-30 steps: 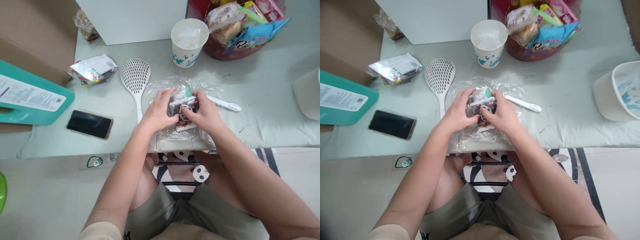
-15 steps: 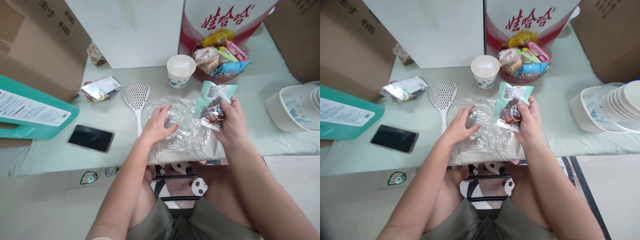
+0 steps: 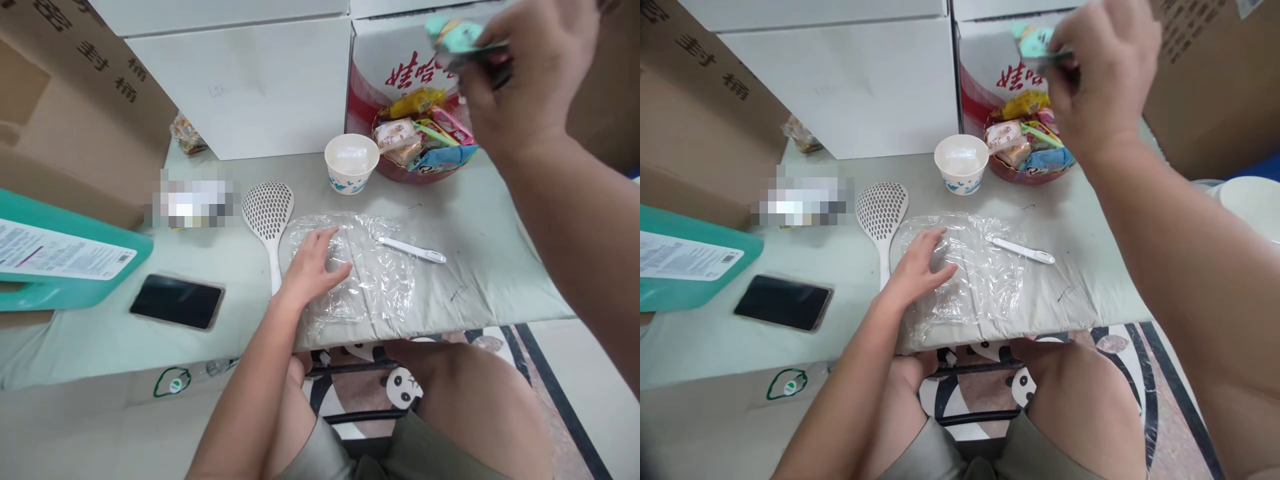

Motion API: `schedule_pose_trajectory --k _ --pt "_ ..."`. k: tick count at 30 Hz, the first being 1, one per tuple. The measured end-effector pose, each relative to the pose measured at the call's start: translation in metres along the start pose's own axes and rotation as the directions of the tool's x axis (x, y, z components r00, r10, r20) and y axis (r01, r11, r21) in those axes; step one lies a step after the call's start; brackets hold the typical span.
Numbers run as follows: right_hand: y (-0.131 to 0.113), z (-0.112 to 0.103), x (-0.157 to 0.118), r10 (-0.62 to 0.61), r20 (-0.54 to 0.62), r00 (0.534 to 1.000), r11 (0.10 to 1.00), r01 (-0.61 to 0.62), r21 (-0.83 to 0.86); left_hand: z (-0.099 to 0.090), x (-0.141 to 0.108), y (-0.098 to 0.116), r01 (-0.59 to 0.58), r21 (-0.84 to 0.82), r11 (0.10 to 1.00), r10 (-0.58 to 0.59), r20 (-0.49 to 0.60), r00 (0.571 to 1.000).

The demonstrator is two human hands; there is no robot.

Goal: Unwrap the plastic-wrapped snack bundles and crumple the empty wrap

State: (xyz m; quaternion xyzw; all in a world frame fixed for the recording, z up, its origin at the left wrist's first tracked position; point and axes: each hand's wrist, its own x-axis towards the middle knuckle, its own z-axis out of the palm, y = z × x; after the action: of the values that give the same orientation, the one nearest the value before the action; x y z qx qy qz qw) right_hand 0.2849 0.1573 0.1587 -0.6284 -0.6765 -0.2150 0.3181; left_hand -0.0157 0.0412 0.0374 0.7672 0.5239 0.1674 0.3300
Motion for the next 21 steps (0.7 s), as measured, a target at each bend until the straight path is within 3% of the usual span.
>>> schedule_pose_trajectory --k 2,4,5,10,17,21 --pt "0.009 0.022 0.003 0.033 0.238 0.971 0.999 -0.024 -0.044 0.001 0.001 -0.001 -0.008 0.004 1.000 0.008 -0.006 1.000" --pt "0.020 0.042 -0.003 0.029 0.526 0.850 0.999 -0.048 0.021 0.002 0.002 -0.002 -0.011 0.001 1.000 0.012 -0.013 1.000" --pt "0.027 0.049 -0.008 0.005 0.548 0.837 0.996 -0.050 0.067 0.002 0.002 -0.002 -0.014 0.000 1.000 0.014 -0.016 1.000" --pt "0.047 0.054 -0.030 -0.017 0.410 0.912 0.987 -0.050 0.153 0.003 0.002 -0.001 -0.032 0.026 0.999 0.032 -0.013 0.999" --pt "0.053 0.068 -0.030 0.064 0.515 0.855 0.977 -0.158 0.141 0.003 -0.002 0.000 -0.025 0.019 0.999 0.025 0.007 1.000" --pt "0.034 0.043 -0.035 0.003 0.450 0.893 0.987 -0.076 0.143 0.004 -0.001 -0.001 -0.032 0.015 0.999 0.033 -0.013 0.999"
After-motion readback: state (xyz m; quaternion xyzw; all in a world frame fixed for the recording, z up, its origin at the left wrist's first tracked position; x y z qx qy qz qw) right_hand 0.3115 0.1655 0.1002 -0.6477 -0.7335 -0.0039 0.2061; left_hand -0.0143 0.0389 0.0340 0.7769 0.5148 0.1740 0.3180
